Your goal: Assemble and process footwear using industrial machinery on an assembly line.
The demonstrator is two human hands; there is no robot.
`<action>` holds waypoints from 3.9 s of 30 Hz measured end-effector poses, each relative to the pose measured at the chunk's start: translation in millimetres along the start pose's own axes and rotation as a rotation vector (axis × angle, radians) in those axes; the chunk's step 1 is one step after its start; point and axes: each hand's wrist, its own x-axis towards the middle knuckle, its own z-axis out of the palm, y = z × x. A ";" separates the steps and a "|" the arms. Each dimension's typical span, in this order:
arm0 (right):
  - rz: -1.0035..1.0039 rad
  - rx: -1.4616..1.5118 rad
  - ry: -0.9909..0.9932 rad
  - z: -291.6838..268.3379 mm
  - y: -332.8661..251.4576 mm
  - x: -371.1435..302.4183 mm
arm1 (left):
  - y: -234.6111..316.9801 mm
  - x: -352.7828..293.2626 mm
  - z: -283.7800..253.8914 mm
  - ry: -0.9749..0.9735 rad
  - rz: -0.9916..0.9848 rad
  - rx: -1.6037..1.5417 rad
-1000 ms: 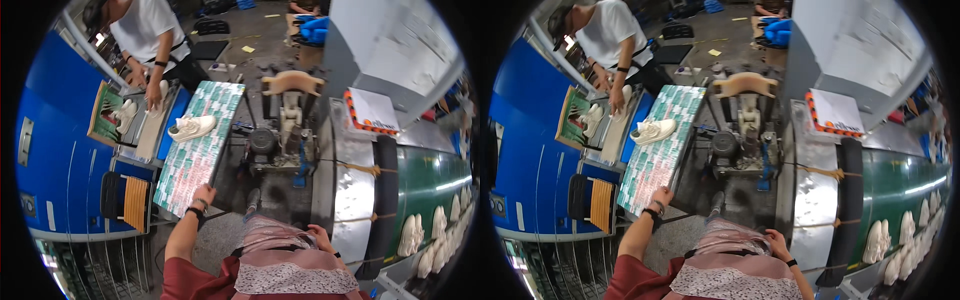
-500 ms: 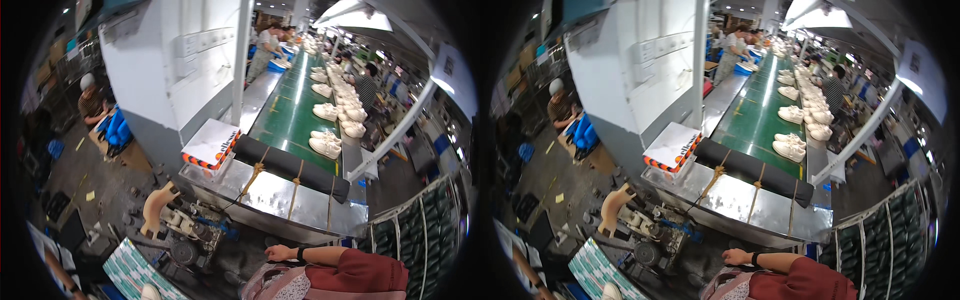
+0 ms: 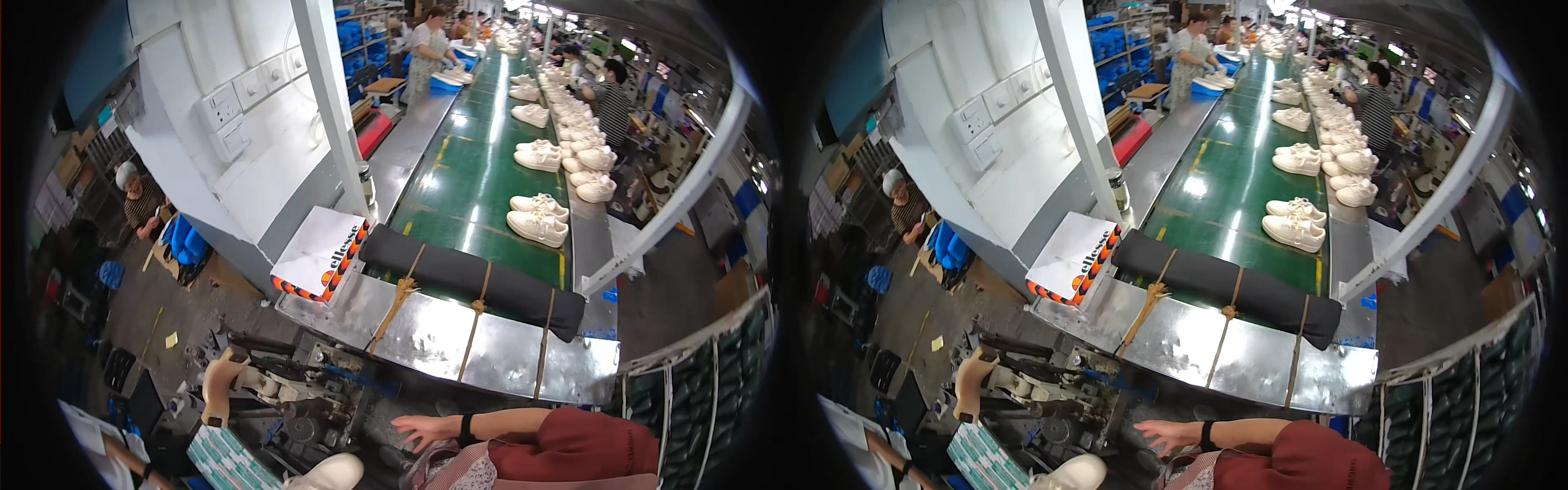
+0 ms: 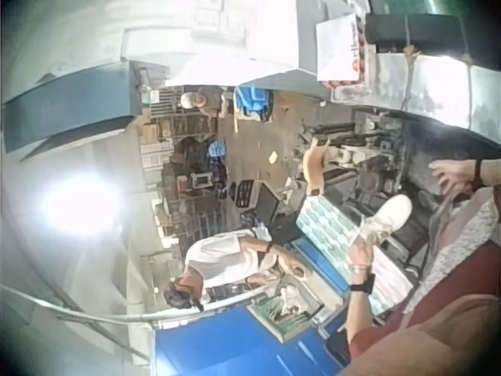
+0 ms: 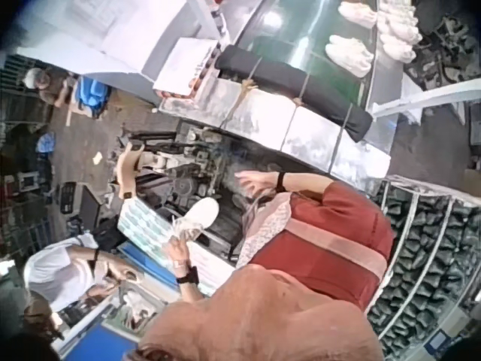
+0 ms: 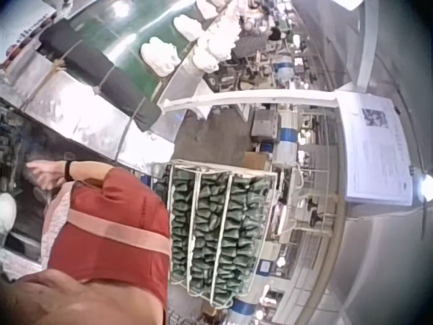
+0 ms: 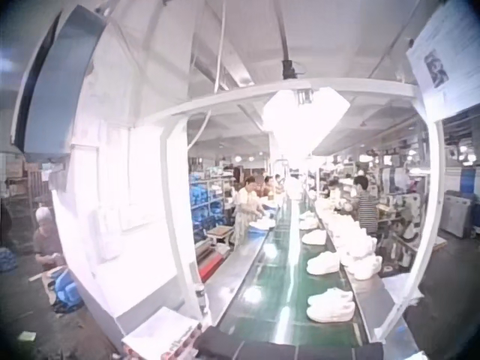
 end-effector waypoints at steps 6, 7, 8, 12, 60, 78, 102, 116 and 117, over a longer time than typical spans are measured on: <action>-0.001 0.570 -0.628 32.8 -53.7 -45.1 | 196.1 23.4 -11.4 0.058 0.532 -0.218; 0.026 0.598 -0.678 29.9 -60.3 -61.4 | 208.7 19.8 -6.0 0.085 0.492 -0.205; 0.062 0.589 -0.647 18.6 -76.8 -78.4 | 216.9 19.8 0.4 0.141 0.509 -0.248; -0.531 0.154 -0.197 33.3 -114.3 -106.0 | 220.1 28.9 38.2 0.228 0.279 -0.625; -1.054 -1.431 0.478 218.3 -137.0 -72.8 | 182.0 118.2 100.2 -0.121 0.270 -2.421; -0.387 0.339 -0.621 166.8 -96.6 11.5 | 33.1 -98.0 146.9 -0.350 -0.374 -1.460; -0.715 -1.030 1.122 -214.6 -24.2 -210.5 | 338.2 148.0 202.6 0.026 0.089 -0.842; -1.215 -0.504 0.632 -195.4 -429.1 -153.5 | 407.8 140.1 228.5 0.029 0.233 -0.181; -1.226 -0.541 0.739 -196.0 -461.2 -158.1 | 392.3 130.3 226.5 -0.006 0.200 -0.228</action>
